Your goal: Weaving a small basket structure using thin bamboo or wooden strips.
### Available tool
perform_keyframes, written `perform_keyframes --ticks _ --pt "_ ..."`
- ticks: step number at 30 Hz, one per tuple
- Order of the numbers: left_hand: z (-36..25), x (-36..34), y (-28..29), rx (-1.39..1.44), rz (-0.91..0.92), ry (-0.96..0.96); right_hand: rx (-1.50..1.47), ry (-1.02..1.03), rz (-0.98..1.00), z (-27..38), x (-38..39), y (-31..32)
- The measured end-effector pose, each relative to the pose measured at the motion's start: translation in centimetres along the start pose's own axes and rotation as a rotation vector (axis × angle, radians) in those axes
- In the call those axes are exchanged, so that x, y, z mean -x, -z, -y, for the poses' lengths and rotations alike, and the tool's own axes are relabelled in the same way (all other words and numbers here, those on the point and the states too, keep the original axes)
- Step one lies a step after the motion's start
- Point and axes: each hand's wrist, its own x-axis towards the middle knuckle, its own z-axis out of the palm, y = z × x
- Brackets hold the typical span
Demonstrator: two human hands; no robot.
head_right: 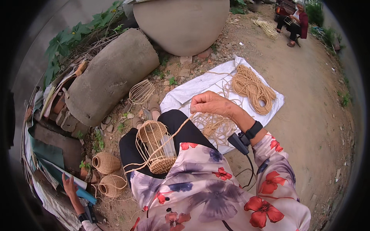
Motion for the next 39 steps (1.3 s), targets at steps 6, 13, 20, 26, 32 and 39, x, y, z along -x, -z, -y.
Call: perform_keyframes --ticks 6,13,20,26,32,39 --pt "-17.8 10.4 -21.4 0.440 0.412 -0.196 0.129 0.377 0.217 6.8 -5.7 -10.9" --pt "-15.4 9.5 -21.7 0.176 0.343 -0.267 0.139 0.196 0.239 3.4 -5.7 -6.3" --pt "-9.3 7.9 -16.3 0.107 0.150 -0.163 0.103 0.066 0.034 -4.1 -4.7 -0.4" --pt "-7.0 8.8 -15.5 0.116 0.118 -0.095 -0.009 0.035 -0.176 -3.7 -4.8 -2.7" --pt "-2.4 9.1 -12.6 -0.261 -0.020 -0.043 0.097 0.177 -0.046 -0.9 -5.5 -8.4" --pt "-10.6 12.3 -21.2 0.105 0.183 -0.218 0.495 0.579 0.114 1.1 -7.1 -16.2"
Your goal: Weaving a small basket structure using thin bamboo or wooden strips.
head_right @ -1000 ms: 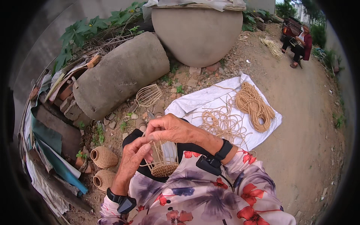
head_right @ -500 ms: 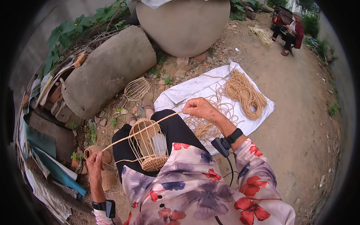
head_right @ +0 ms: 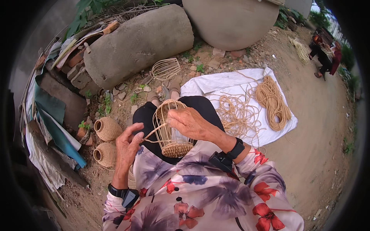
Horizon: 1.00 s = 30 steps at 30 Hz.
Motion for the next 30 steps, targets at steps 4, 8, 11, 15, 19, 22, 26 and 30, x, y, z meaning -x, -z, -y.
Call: perform_keyframes --ticks 4,8,11,15,19,22,26,30 --pt "-0.3 -0.8 -3.4 0.242 0.160 -0.002 -0.064 -0.007 0.010 0.8 -0.5 -1.2" --pt "0.8 -0.5 -3.5 0.196 0.201 0.014 -0.210 -0.176 -0.003 0.1 -0.1 -2.1" --pt "1.8 -0.2 -3.3 0.100 0.144 0.064 -0.048 -0.329 -0.054 -2.1 -0.4 -2.8" --pt "3.2 0.6 -3.2 0.105 0.086 0.164 0.493 -0.232 -0.166 -4.8 -0.9 -5.7" --pt "4.1 1.5 -3.6 0.140 0.043 0.208 0.550 -0.277 0.037 -3.7 -1.6 -6.6" --pt "4.3 1.7 -3.0 0.118 -0.039 0.119 0.433 -0.213 -0.050 -5.3 -0.4 -5.4" --pt "3.1 2.8 -1.5 0.103 -0.118 0.150 -0.408 -0.520 -0.305 -10.1 3.6 -3.7" --pt "3.4 3.1 -1.6 0.022 -0.046 0.151 -0.373 -0.587 -0.198 -10.3 3.5 -3.2"
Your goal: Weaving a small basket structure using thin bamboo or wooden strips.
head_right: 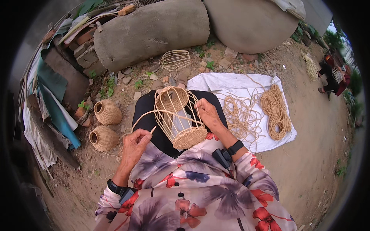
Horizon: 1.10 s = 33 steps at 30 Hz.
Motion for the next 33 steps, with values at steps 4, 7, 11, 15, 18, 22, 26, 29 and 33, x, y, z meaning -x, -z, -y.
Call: perform_keyframes --ticks 4,7,11,15,18,22,26,29,33 --pt "-0.5 0.2 -1.4 -0.027 0.045 0.020 -0.070 0.031 0.055 0.2 -0.1 1.0" --pt "-0.2 0.1 -2.4 -0.090 0.079 -0.022 0.087 -0.075 0.007 1.9 0.8 1.5" --pt "-0.7 -0.3 -3.2 -0.122 0.064 -0.137 0.325 0.275 -0.276 6.4 2.4 2.1" --pt "-2.2 -0.9 -3.6 -0.239 0.018 -0.304 0.268 0.245 0.223 12.4 5.0 0.3" --pt "-3.3 -1.8 -3.9 -0.320 0.031 -0.404 0.374 0.343 0.313 11.6 4.7 -1.1" --pt "-3.8 -2.5 -4.5 -0.417 0.083 -0.498 0.478 0.419 0.253 10.7 4.0 -1.8" --pt "-3.6 -3.0 -5.5 -0.456 0.009 -0.530 0.749 0.448 0.239 11.9 4.1 -2.4" --pt "-2.9 -3.1 -5.8 -0.331 -0.036 -0.472 0.899 0.471 0.242 11.7 3.8 -2.8" --pt "-2.1 -3.2 -5.8 -0.259 -0.008 -0.384 0.993 0.476 0.226 11.1 3.4 -3.6"
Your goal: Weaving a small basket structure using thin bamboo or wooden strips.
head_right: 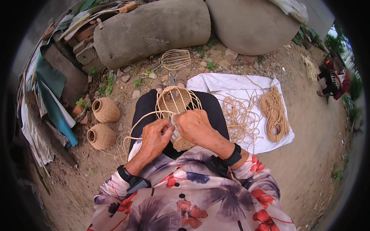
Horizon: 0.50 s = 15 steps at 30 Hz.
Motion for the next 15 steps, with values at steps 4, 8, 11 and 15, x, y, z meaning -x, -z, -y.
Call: perform_keyframes --ticks 4,8,11,15 --pt "0.3 0.2 0.3 0.045 0.110 0.060 -0.057 -0.001 -0.019 -0.4 0.1 -0.4" --pt "1.5 0.6 0.3 -0.001 0.141 0.072 -0.354 0.016 -0.044 -0.8 0.4 0.0" --pt "2.9 0.9 1.0 -0.015 0.201 0.112 -0.648 -0.105 -0.005 -1.8 1.4 0.8" --pt "1.9 1.3 1.6 -0.134 0.061 0.008 -1.025 -0.327 0.020 -2.8 3.1 2.7"
